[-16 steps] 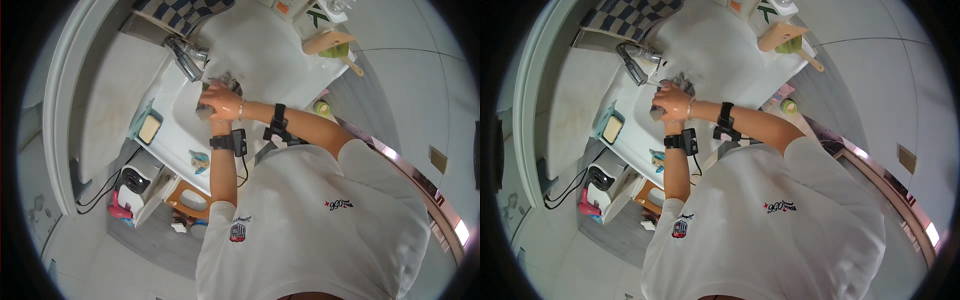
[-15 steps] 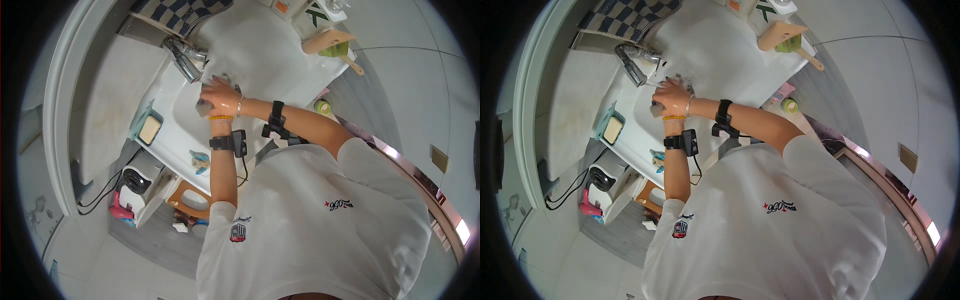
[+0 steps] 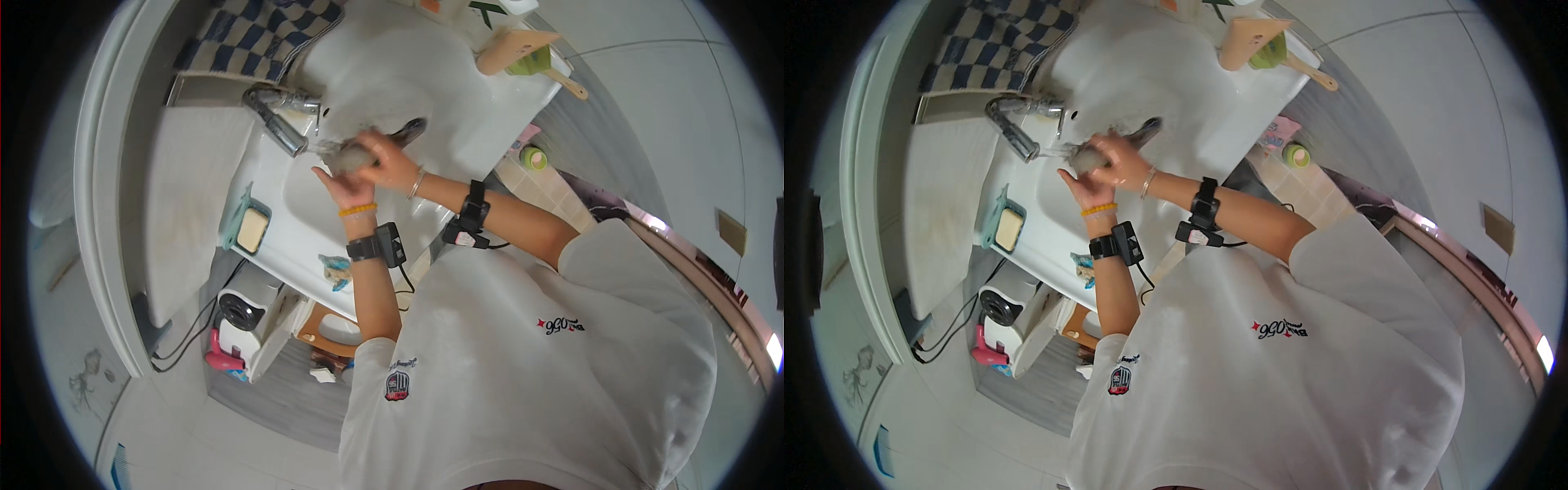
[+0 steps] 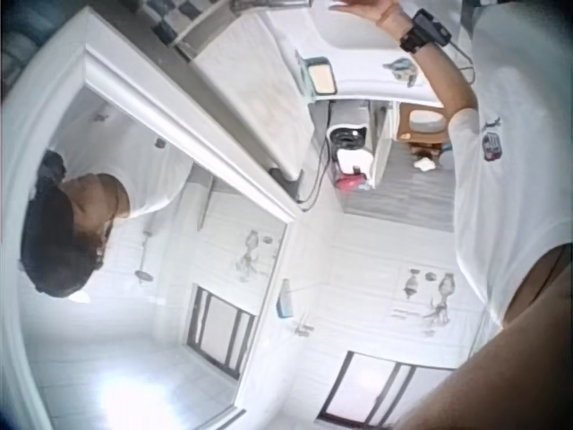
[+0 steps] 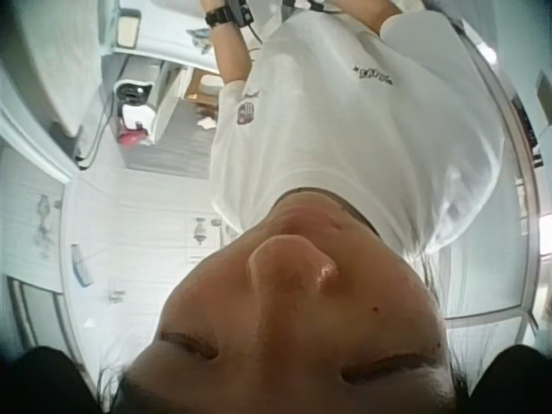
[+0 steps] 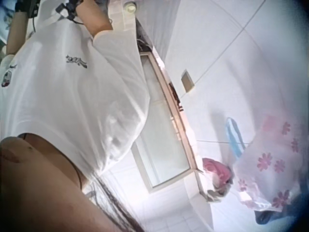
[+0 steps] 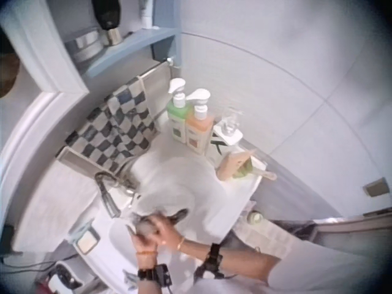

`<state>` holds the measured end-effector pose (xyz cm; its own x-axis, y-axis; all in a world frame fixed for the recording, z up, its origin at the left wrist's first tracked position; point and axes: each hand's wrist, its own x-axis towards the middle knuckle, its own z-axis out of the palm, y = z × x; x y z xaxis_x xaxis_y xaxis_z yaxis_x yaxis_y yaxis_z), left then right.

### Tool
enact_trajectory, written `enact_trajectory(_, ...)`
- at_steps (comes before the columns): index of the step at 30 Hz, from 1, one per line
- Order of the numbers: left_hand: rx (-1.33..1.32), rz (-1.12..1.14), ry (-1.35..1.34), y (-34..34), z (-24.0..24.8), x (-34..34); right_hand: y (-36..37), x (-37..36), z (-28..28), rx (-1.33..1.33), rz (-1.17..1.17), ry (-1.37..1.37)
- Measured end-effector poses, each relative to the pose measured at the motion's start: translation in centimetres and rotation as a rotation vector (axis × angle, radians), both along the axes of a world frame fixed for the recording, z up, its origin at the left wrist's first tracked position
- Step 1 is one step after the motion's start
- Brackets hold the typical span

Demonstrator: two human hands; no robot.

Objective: Washing a dirty rag in a sink with water and soap.

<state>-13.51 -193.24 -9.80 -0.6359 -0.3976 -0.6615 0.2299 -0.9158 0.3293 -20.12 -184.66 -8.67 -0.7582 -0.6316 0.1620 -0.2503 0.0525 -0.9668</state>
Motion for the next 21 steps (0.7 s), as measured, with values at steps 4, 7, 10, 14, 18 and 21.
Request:
enact_trajectory(4, 0.416, 0.079, 0.610, -0.2, -3.6, 0.3, -1.8, -0.4, 3.7, 0.197, 0.297, 0.384)
enact_trajectory(7, 0.375, 0.000, 0.477, 0.3, -3.9, -0.2, -2.5, -0.8, 4.0, 0.248, 0.290, 0.468)
enact_trajectory(10, 0.319, -0.055, 0.346, 0.6, -3.8, 0.0, -3.5, -0.6, 4.3, 0.328, 0.339, 0.388)
enact_trajectory(14, 0.253, -0.141, 0.186, 1.1, -3.8, -0.6, -4.4, -1.1, 3.4, 0.348, 0.295, 0.326)
enact_trajectory(18, 0.173, -0.201, 0.037, 1.1, -3.6, -0.9, -4.4, -0.9, 3.0, 0.383, 0.292, 0.339)
enact_trajectory(21, 0.113, -0.232, -0.065, 1.1, -3.4, -1.0, -4.1, -1.1, 3.0, 0.462, 0.344, 0.320)
